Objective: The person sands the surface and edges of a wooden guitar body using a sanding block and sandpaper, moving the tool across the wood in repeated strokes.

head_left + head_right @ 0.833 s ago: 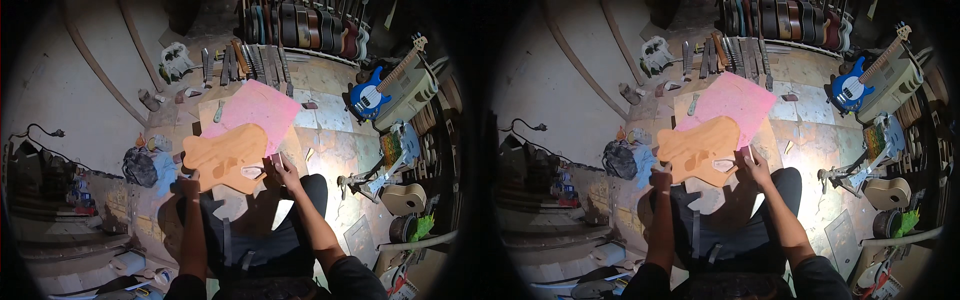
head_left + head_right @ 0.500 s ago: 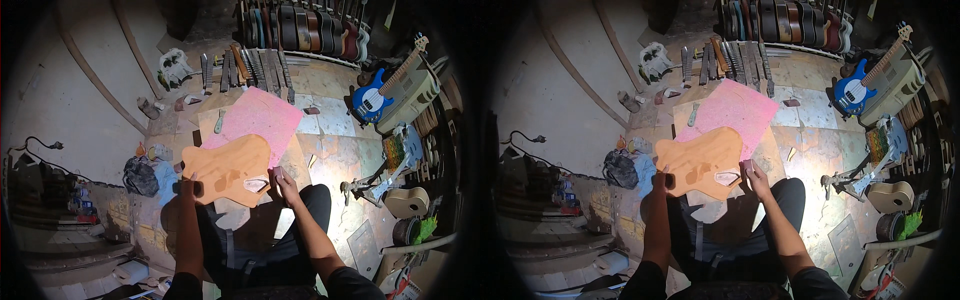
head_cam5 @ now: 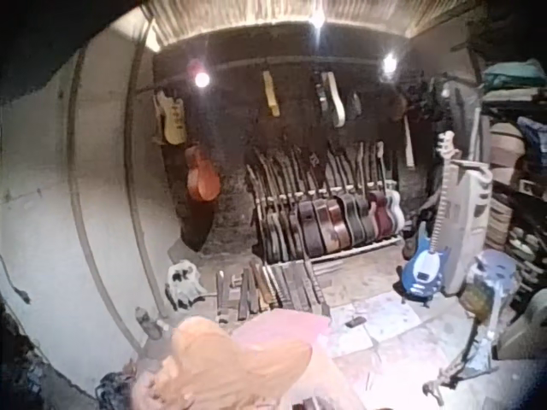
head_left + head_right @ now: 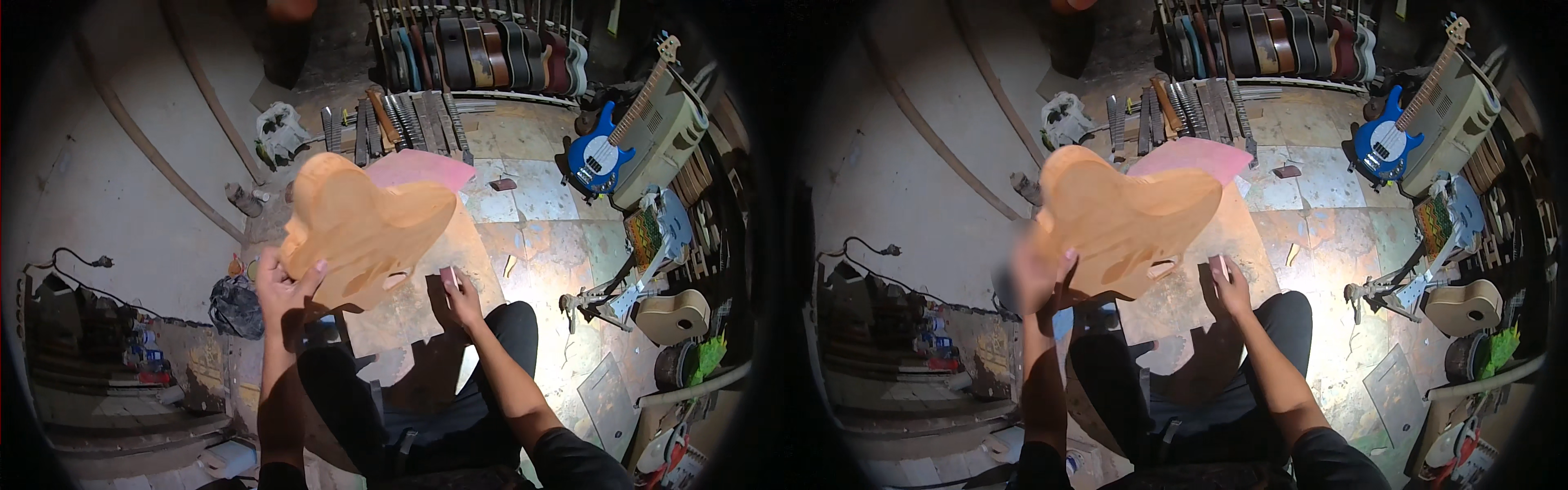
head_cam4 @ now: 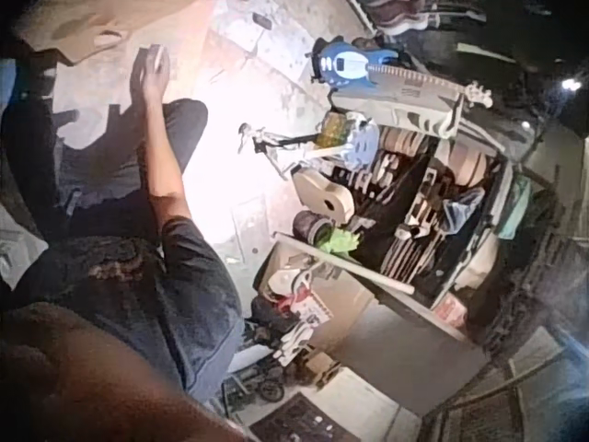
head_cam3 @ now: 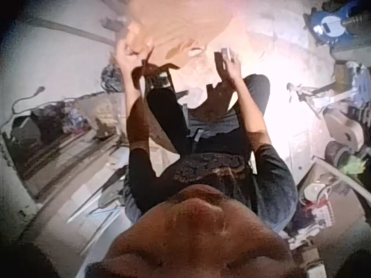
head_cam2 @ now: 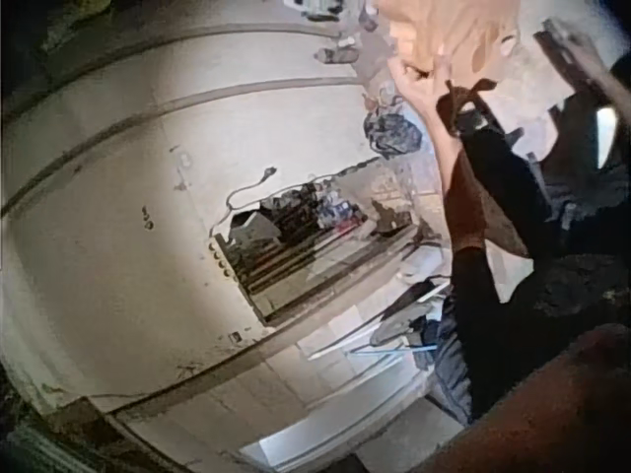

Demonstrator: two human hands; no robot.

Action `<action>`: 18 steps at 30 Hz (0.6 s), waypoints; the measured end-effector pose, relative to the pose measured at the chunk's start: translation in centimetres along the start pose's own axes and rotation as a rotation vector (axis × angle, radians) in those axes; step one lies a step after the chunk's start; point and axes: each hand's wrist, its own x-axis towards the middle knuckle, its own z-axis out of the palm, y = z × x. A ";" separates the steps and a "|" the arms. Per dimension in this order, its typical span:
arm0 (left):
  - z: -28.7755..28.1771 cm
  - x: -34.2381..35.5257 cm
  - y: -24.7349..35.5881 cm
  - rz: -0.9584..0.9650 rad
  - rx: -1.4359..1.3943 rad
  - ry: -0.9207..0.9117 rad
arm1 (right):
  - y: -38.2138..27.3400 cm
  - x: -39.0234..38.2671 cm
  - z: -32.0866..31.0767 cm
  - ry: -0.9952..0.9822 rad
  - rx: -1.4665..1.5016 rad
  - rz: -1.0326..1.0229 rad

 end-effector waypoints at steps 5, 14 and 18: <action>-2.2 -1.7 6.3 0.052 0.129 0.087 | -9.1 7.7 2.6 -0.002 -0.374 0.202; -9.0 -11.2 8.8 0.081 0.411 0.321 | -5.6 17.7 9.2 -0.546 -0.745 -0.194; -12.4 -12.5 8.7 0.077 0.547 0.335 | -8.1 10.6 12.4 -0.613 -0.790 0.053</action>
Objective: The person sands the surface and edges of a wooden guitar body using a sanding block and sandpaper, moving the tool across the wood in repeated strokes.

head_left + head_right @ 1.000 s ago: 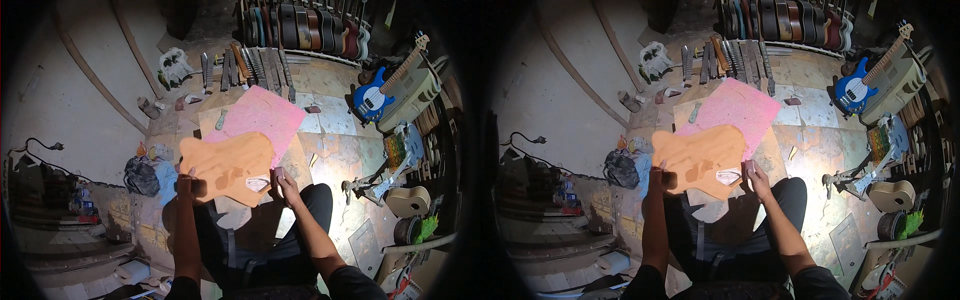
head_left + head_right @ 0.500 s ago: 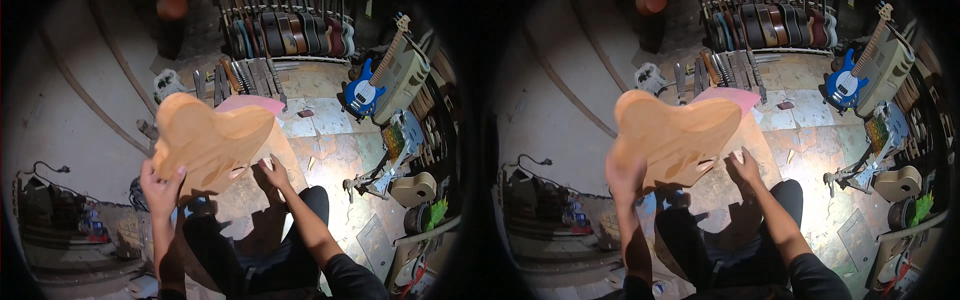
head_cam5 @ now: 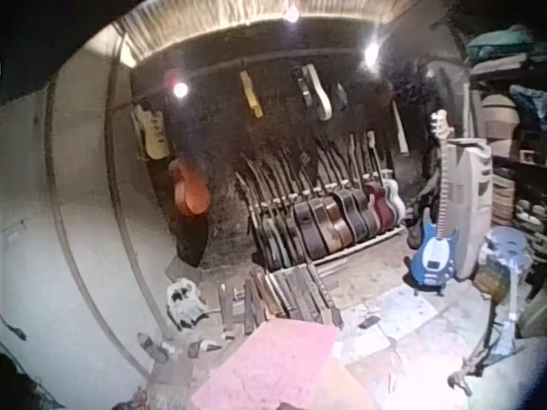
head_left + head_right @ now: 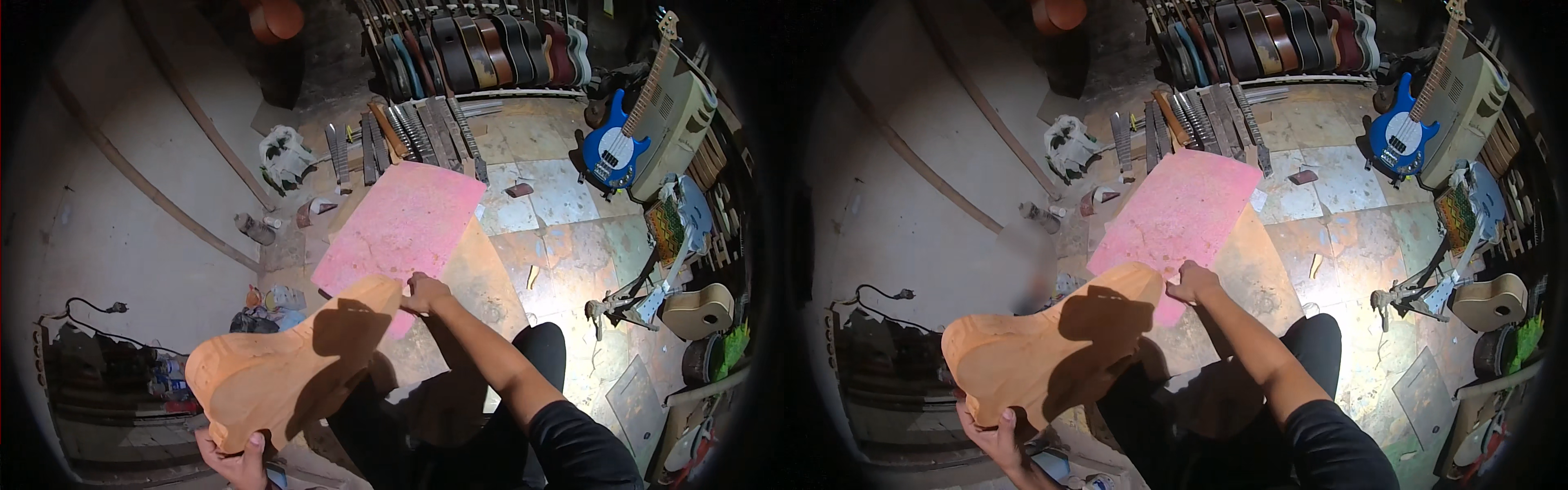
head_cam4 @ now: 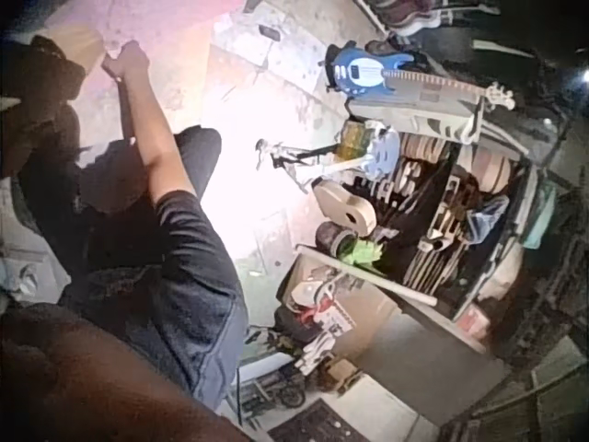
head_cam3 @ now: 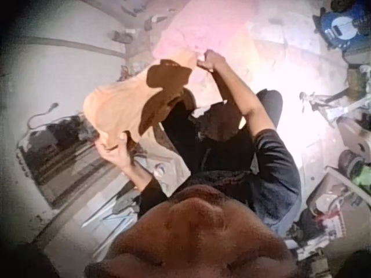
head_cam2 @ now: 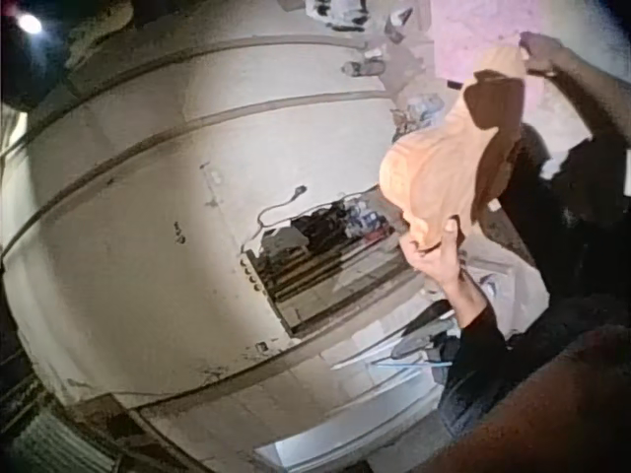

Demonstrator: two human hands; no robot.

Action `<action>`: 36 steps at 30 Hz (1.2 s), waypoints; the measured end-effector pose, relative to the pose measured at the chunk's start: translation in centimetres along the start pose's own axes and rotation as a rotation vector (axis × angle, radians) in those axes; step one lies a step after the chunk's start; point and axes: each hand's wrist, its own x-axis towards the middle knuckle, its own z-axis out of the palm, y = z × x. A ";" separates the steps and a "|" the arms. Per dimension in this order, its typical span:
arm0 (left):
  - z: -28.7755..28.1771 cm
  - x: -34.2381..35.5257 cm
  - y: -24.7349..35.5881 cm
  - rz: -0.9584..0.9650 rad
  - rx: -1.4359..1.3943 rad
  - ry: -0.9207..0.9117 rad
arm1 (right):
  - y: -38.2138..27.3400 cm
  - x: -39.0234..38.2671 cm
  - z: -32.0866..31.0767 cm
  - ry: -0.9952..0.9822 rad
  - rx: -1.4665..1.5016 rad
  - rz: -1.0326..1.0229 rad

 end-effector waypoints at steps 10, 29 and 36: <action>10.0 -1.0 -6.2 -0.007 -0.249 -0.066 | 7.5 -12.3 5.7 -0.032 0.442 -0.075; 24.4 -9.5 -14.4 1.027 0.117 -0.562 | 15.6 -16.7 3.1 0.598 1.420 0.154; 26.6 -13.6 -18.6 1.083 0.409 -0.926 | 13.1 -15.8 2.8 0.633 1.166 0.248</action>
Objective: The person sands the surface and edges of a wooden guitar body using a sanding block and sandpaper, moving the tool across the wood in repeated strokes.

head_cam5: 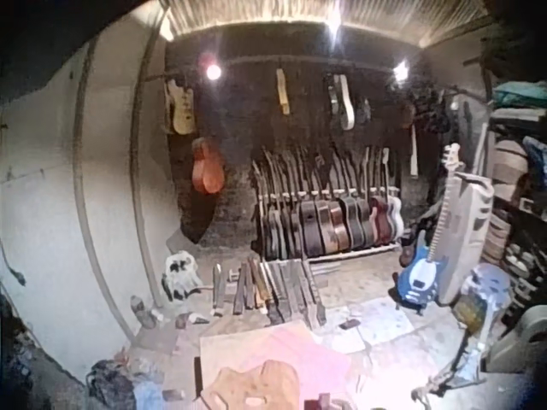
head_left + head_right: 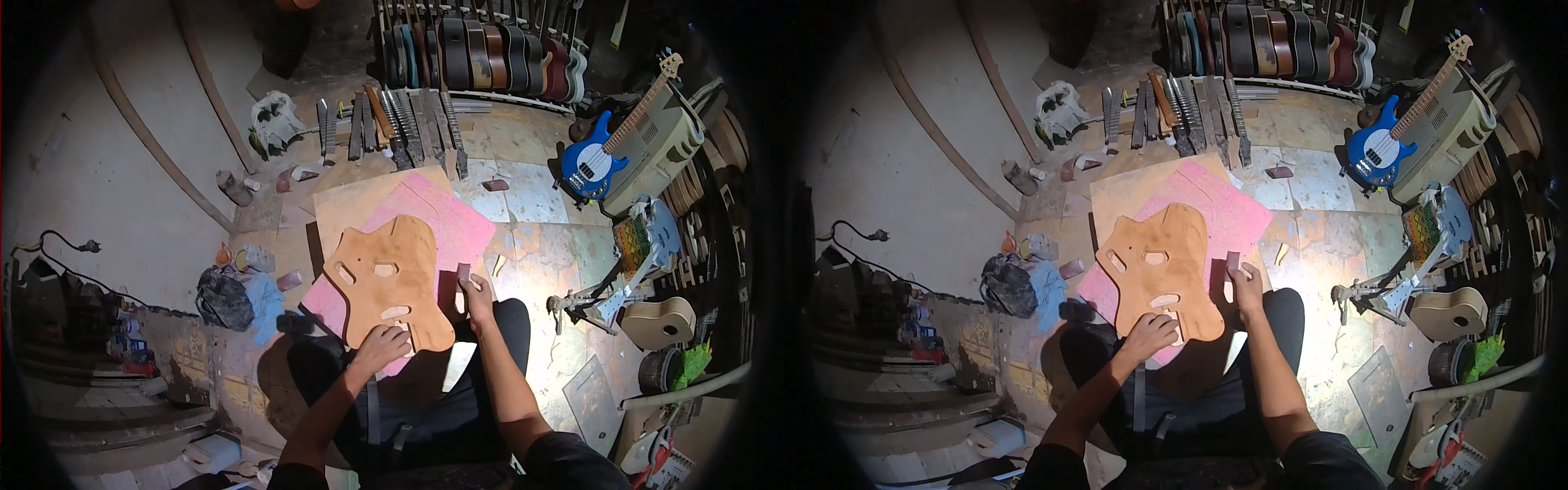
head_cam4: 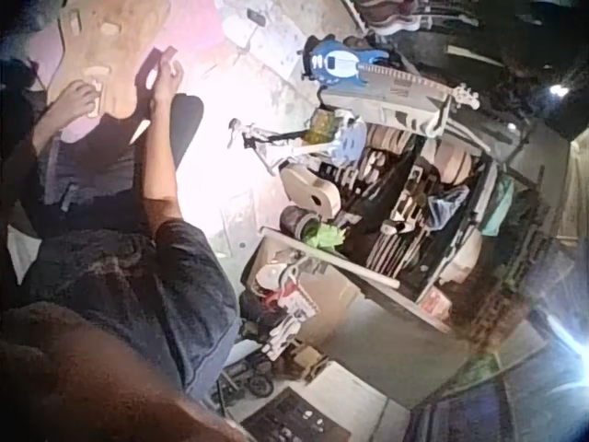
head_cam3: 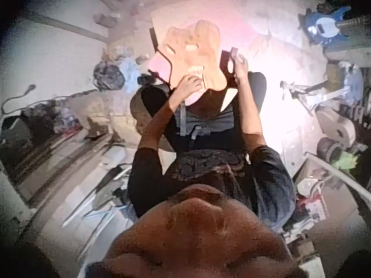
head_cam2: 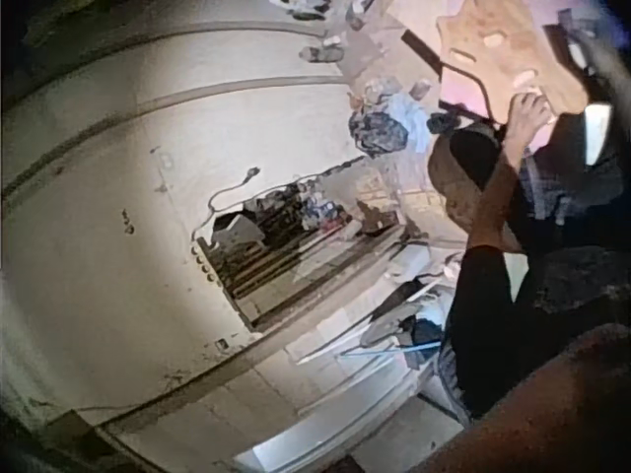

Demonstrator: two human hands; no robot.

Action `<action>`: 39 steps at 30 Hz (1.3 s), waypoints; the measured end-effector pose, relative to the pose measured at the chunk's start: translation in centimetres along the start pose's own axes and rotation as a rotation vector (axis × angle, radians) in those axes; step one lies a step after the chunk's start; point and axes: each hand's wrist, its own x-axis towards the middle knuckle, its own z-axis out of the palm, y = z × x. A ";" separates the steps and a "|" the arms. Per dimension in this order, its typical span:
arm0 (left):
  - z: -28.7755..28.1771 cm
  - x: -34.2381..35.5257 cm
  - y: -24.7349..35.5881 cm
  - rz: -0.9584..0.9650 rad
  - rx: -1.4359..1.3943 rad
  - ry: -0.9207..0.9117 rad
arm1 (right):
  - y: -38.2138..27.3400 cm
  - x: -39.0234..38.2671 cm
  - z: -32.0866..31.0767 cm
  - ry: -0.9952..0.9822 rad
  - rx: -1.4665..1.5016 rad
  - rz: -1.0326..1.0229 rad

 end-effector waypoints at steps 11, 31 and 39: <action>-0.7 3.2 5.2 -0.941 -1.264 0.455 | -0.9 -8.5 0.9 -0.628 0.579 0.458; -2.5 5.1 5.3 -0.669 -1.225 0.540 | -2.5 -14.7 -0.2 -0.695 0.259 0.344; -2.4 5.8 7.0 -0.730 -1.079 0.609 | -2.0 -14.8 -0.2 -0.563 0.332 0.383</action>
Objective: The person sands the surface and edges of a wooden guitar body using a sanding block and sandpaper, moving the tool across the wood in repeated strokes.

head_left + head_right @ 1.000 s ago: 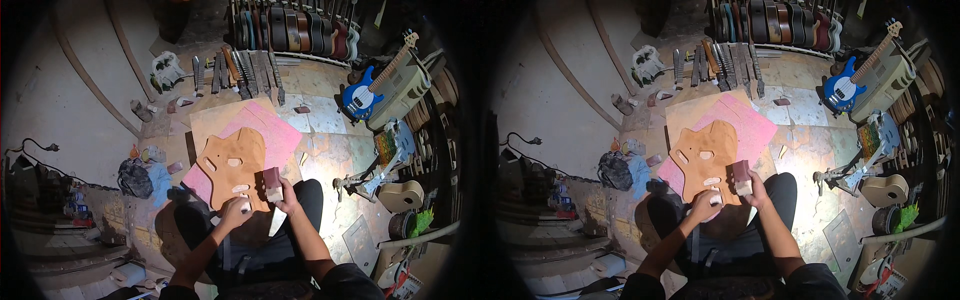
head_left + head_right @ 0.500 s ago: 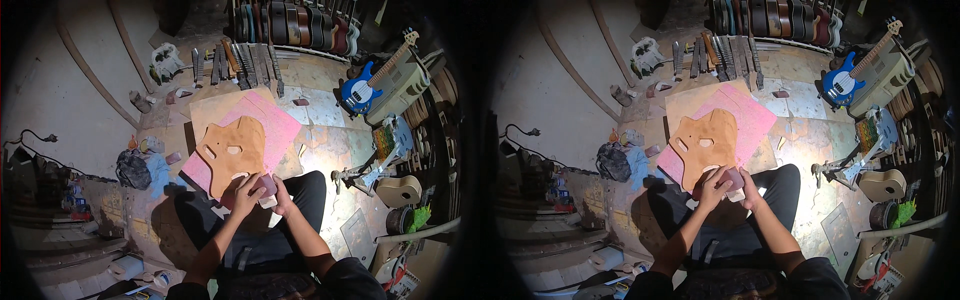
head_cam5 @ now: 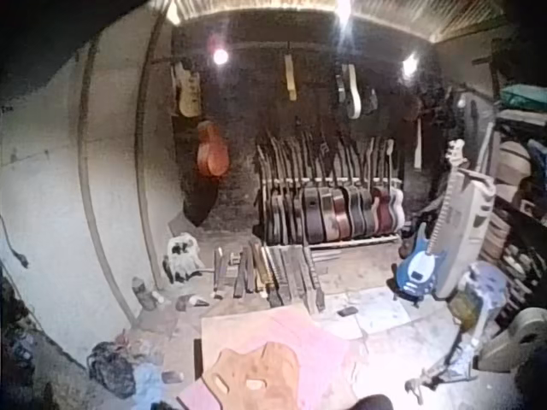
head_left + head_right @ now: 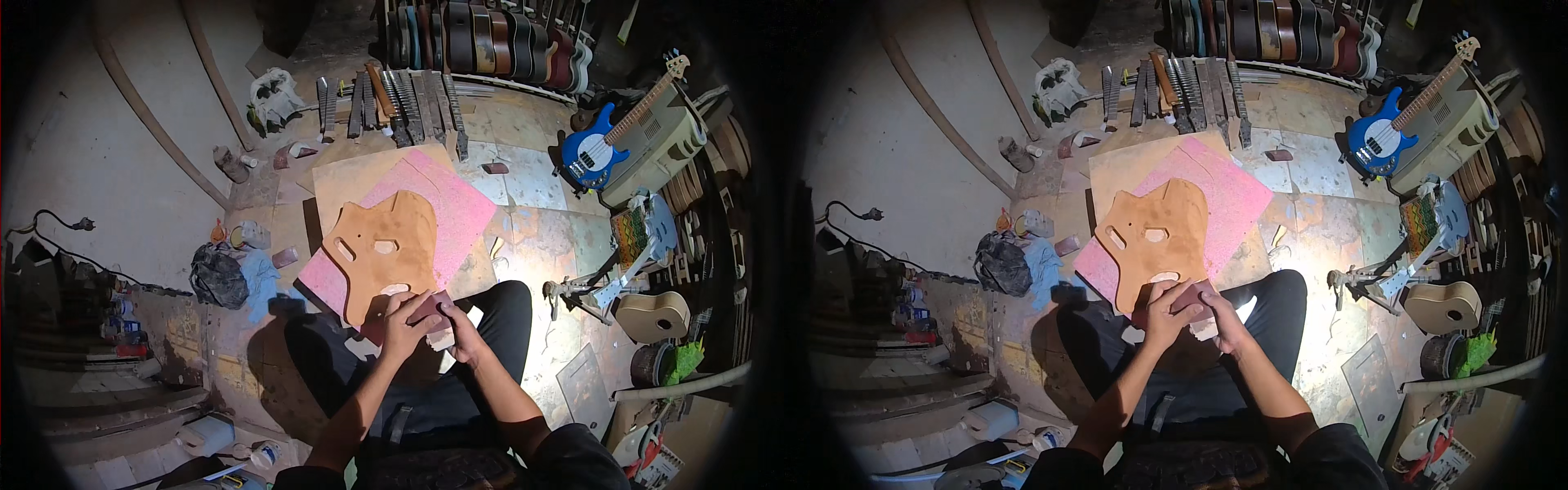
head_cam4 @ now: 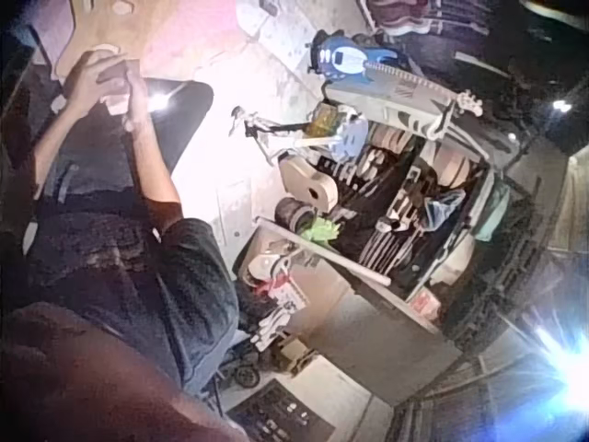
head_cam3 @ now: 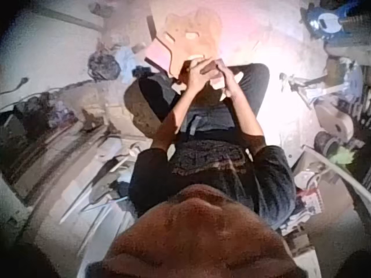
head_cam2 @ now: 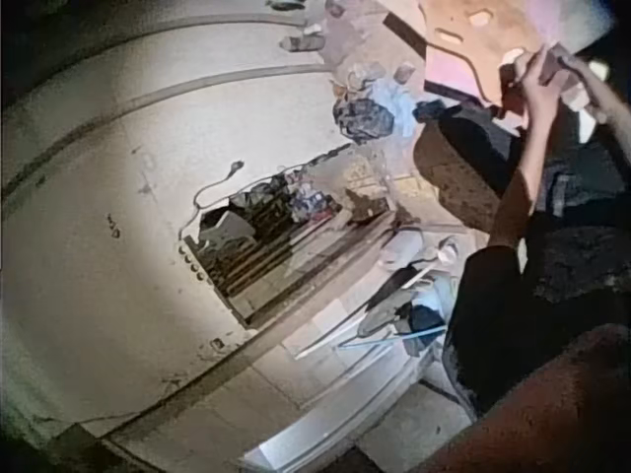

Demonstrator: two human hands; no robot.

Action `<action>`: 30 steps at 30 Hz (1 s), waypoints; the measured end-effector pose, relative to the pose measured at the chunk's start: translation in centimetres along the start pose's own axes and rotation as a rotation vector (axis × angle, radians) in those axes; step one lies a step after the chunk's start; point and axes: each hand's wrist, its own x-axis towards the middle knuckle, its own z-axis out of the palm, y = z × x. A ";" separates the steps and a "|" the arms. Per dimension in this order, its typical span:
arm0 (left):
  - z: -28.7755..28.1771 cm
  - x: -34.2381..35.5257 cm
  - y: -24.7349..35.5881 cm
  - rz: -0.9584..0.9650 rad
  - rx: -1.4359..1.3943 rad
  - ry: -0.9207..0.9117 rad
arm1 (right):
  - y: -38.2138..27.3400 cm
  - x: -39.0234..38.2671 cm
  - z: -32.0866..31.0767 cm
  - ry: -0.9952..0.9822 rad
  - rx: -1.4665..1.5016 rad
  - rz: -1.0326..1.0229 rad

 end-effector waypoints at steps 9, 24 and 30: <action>-1.6 0.2 -0.8 -0.016 -0.113 -0.055 | -0.7 -0.8 0.4 -0.100 0.007 0.171; -5.7 2.7 -0.3 -0.560 -0.632 -0.329 | -1.4 -0.5 1.0 -0.377 0.214 0.161; -7.8 5.3 -3.7 -0.251 0.037 -0.328 | -2.6 2.0 -0.1 -0.412 -0.123 0.136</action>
